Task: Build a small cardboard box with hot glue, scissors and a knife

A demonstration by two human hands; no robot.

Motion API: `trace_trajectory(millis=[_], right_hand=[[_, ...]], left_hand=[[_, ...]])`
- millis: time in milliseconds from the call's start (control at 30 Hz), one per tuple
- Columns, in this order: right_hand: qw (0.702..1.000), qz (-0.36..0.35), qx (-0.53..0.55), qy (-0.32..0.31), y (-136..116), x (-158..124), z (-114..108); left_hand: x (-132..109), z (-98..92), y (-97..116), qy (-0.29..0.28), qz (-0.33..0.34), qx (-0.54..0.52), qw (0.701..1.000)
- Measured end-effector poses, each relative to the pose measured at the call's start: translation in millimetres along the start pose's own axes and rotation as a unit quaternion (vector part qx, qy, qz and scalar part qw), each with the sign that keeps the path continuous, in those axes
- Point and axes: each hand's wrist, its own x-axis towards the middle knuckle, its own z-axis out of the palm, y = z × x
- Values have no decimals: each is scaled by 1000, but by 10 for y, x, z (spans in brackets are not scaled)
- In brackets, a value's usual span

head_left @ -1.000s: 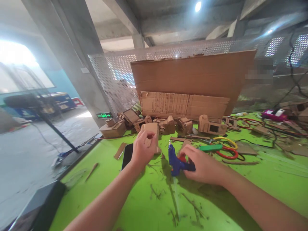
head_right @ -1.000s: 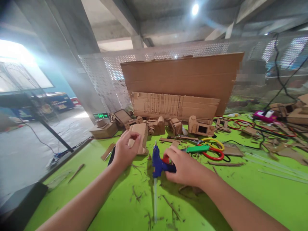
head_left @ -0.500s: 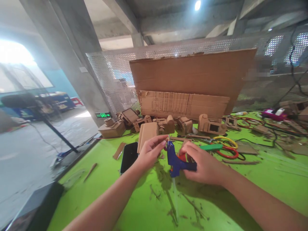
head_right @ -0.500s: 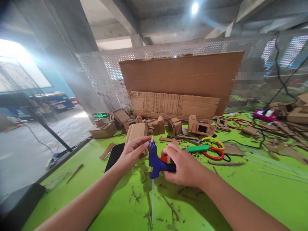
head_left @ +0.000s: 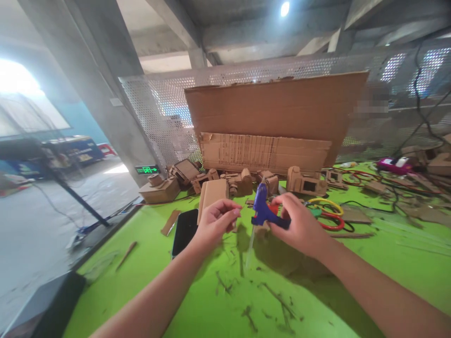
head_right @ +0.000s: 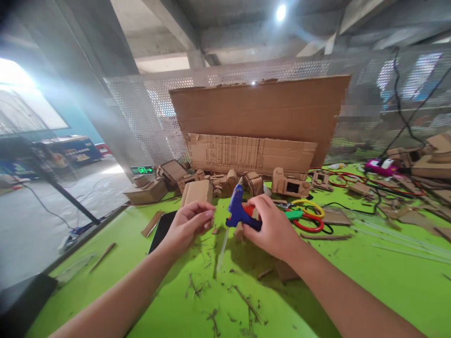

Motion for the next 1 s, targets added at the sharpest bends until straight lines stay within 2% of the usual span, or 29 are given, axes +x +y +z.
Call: trace_trajectory(millis=[33,100,133,200,233,267,300,367,433,467,533,600,667,733,1000], right_hand=[[999,14,-6,32,26,11,2],[996,33,-13,85,73,29,12],[994,36,-14,102,92,34,18],[993,34,-13,111,113,38,28],[994,32,-13,107,115,37,30],[994,29,-14,100,114,35,30],[995,25,-15,91,111,32,28],[997,13,-15,72,101,25,21],[999,-9,-9,50,90,15,13],[999,-23,-2,38,83,8,10],[998,-52,12,20,67,-8,8],[997,-73,19,12,46,-25,4],[996,-87,16,12,21,-39,-4],[995,-97,11,12,-7,-47,-17],[988,-153,33,14,-110,-74,11]], left_hand=[[-34,-10,33,-35,-10,-22,999],[-128,-37,123,-166,-58,-50,983],[-183,-50,172,-264,-104,-32,958],[-285,-65,252,-438,-212,28,873],[-322,-64,274,-489,-243,46,836],[-342,-58,281,-502,-245,61,827],[-345,-49,272,-487,-230,71,840],[-302,-22,223,-406,-168,71,895],[-222,4,159,-265,-74,60,960],[-182,15,132,-185,-23,68,980],[-125,32,97,-40,65,109,991],[-111,45,90,49,126,154,979],[-134,62,103,81,166,178,966],[-176,86,127,88,190,181,961],[-329,194,230,109,223,190,950]])
